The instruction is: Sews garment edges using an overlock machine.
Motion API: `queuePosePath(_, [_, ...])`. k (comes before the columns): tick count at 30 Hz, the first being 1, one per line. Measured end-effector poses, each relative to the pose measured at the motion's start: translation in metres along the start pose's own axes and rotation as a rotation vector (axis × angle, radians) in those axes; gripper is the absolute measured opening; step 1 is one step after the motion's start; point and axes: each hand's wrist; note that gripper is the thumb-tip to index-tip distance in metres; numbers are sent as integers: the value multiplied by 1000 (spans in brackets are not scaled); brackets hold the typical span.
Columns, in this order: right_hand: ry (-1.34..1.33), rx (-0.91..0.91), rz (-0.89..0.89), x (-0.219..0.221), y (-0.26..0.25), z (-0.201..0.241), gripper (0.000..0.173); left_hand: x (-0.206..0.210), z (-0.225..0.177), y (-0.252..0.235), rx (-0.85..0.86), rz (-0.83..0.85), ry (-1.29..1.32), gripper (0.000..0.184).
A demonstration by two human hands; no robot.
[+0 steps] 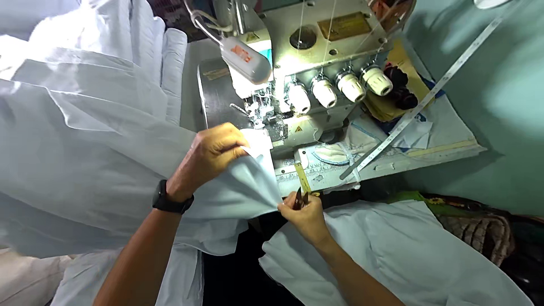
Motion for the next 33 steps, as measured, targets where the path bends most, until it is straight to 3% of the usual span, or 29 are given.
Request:
queuePosePath(6, [9, -21, 25, 2, 7, -6, 18, 3, -20, 5, -148, 1, -189, 11])
queuePosePath(11, [-26, -30, 26, 3, 11, -5, 16, 20, -26, 1, -277, -186, -207, 5])
queuePosePath(14, [-15, -169, 111, -5, 21, -4, 12, 43, -41, 15, -152, -256, -544, 18])
queuePosePath(17, [-44, -305, 120, -10, 23, -2, 13, 80, -56, 30, -212, -371, -824, 28])
queuePosePath(20, [-38, -351, 50, -4, 13, 8, 14, 82, -42, 27, -273, -355, -682, 32])
queuePosePath(26, [95, -457, 36, 14, -21, 23, 8, 33, -17, -5, -290, -152, -432, 30])
queuePosePath(31, [75, -524, -47, 31, -59, 31, 2, 14, 9, -40, -305, -173, -365, 26])
queuePosePath(33, [100, -611, -55, 34, -74, 34, 8, 7, 17, -52, -326, -199, -328, 28])
Point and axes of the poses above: each hand's wrist, its own y-axis away from the middle knuckle, its own x-axis out of the palm, z = x × y, and after that the axes turned 10 degrees about -x, right-handed
